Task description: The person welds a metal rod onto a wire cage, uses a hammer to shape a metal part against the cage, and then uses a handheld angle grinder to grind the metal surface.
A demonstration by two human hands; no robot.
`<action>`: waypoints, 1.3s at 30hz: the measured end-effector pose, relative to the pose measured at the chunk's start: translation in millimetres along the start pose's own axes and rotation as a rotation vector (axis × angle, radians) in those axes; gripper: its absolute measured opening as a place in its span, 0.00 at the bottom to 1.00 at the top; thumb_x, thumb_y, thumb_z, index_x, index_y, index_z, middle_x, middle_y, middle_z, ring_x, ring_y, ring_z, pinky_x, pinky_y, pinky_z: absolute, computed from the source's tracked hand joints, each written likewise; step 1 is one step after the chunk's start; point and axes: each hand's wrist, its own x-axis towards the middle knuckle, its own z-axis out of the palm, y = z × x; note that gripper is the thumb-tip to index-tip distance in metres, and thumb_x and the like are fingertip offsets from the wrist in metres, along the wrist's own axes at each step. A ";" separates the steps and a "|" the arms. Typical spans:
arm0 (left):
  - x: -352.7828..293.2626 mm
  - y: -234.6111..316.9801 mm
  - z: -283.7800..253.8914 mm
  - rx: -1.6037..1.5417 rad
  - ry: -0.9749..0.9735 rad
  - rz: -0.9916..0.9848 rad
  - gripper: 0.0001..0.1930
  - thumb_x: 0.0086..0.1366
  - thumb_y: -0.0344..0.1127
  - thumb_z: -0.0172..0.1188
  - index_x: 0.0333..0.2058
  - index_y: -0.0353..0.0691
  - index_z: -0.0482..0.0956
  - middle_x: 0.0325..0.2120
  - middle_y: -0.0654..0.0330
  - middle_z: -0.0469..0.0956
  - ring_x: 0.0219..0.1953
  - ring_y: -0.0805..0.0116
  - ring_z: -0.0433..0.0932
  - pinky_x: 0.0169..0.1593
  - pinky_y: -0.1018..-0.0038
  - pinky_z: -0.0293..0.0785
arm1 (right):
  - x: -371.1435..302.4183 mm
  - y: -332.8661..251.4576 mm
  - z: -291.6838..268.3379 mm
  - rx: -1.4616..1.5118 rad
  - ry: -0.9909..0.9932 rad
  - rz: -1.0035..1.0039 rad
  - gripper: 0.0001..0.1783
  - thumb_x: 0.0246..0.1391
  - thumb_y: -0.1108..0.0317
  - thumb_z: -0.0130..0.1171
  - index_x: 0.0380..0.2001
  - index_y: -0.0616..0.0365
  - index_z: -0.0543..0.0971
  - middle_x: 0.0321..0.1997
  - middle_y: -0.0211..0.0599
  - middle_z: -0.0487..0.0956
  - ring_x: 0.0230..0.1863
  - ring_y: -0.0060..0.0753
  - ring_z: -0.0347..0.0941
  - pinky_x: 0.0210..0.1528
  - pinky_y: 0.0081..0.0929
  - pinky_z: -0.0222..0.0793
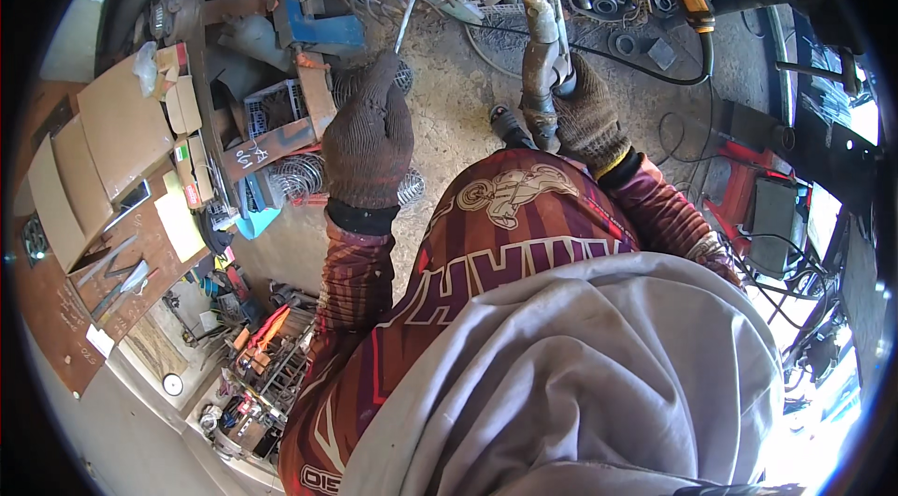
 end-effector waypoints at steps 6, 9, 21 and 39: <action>10.8 -3.5 7.6 0.069 0.017 0.045 0.20 0.64 0.33 0.60 0.55 0.50 0.76 0.35 0.52 0.82 0.37 0.49 0.82 0.38 0.60 0.78 | -2.7 1.3 5.2 0.000 -0.018 -0.029 0.29 0.48 0.61 0.72 0.51 0.58 0.73 0.44 0.34 0.80 0.45 0.25 0.76 0.50 0.29 0.71; 13.8 -11.9 13.1 0.104 0.036 0.062 0.21 0.64 0.34 0.60 0.56 0.52 0.76 0.33 0.53 0.82 0.36 0.49 0.81 0.38 0.60 0.78 | -2.7 -4.3 8.7 -0.089 0.015 -0.075 0.25 0.50 0.55 0.70 0.46 0.58 0.75 0.42 0.44 0.81 0.45 0.40 0.79 0.49 0.35 0.73; 14.0 -20.9 23.7 0.047 0.071 0.159 0.19 0.63 0.33 0.59 0.54 0.47 0.79 0.34 0.52 0.83 0.34 0.53 0.81 0.42 0.62 0.76 | 5.8 1.4 28.3 -0.063 0.053 -0.073 0.25 0.50 0.63 0.70 0.50 0.57 0.74 0.45 0.37 0.81 0.47 0.29 0.77 0.50 0.30 0.72; 11.9 -20.0 27.4 -0.036 0.045 0.096 0.20 0.62 0.32 0.61 0.54 0.48 0.79 0.33 0.52 0.82 0.31 0.54 0.81 0.36 0.64 0.77 | 17.6 1.8 36.3 -0.020 0.081 -0.047 0.29 0.50 0.58 0.72 0.52 0.56 0.73 0.46 0.37 0.82 0.49 0.31 0.78 0.52 0.30 0.72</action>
